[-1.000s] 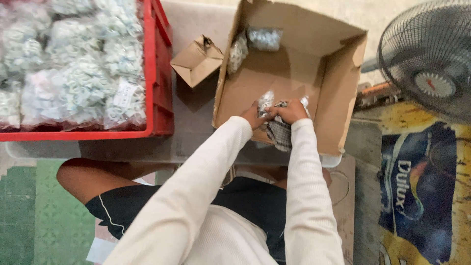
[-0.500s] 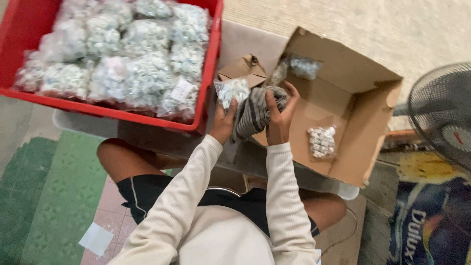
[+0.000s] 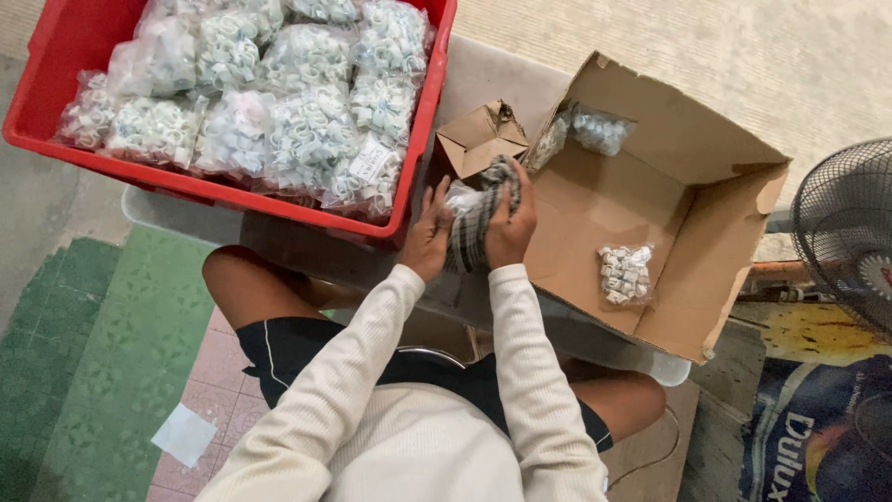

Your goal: The person organizes small plastic parts in bags by picking them up and moving them between a red crate and a cardboard box.

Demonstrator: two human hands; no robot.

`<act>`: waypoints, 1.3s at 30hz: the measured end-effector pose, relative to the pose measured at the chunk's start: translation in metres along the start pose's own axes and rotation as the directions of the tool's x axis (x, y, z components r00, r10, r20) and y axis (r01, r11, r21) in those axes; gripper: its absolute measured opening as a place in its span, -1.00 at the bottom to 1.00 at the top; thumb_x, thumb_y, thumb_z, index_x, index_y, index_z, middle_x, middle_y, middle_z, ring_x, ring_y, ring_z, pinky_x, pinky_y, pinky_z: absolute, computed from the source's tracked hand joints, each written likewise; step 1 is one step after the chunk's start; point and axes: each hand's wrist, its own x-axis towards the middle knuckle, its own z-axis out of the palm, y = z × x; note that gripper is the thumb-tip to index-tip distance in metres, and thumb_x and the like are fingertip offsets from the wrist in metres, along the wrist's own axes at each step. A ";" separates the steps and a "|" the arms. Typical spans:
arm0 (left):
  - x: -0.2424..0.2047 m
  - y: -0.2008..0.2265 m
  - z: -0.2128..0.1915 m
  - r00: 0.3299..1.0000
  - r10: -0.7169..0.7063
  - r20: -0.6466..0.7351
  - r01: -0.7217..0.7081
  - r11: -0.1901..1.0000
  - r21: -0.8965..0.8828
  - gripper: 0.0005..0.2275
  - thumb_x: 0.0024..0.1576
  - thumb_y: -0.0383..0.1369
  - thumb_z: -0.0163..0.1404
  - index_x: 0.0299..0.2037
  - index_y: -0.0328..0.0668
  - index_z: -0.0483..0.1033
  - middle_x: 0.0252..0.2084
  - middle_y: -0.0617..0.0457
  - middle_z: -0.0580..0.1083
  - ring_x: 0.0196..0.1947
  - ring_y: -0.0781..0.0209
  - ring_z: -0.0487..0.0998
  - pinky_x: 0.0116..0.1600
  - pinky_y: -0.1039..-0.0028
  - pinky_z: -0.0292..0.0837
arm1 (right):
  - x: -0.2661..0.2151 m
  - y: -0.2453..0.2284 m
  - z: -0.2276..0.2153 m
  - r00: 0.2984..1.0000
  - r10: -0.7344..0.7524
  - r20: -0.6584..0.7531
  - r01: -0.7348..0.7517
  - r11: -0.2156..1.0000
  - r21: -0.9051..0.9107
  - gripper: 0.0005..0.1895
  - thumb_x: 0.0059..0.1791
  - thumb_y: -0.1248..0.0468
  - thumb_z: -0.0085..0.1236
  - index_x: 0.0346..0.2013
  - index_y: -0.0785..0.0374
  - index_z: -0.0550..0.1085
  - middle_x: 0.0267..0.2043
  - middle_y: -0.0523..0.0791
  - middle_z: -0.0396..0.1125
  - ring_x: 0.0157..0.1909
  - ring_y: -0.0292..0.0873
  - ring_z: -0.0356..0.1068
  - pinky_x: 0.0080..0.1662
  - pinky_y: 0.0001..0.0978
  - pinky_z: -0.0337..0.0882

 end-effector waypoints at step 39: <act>0.018 -0.008 -0.064 0.949 0.105 -0.296 -0.179 0.955 -0.235 -0.64 0.36 -0.06 -0.26 -0.11 -0.09 0.54 -0.08 -0.02 0.51 0.03 0.21 0.43 0.22 0.21 0.24 | 0.015 -0.052 0.019 0.888 0.247 0.388 -0.373 0.880 0.293 -0.42 -0.23 0.01 0.49 -0.07 0.19 0.45 -0.15 -0.08 0.31 -0.05 -0.11 0.28 0.02 -0.15 0.29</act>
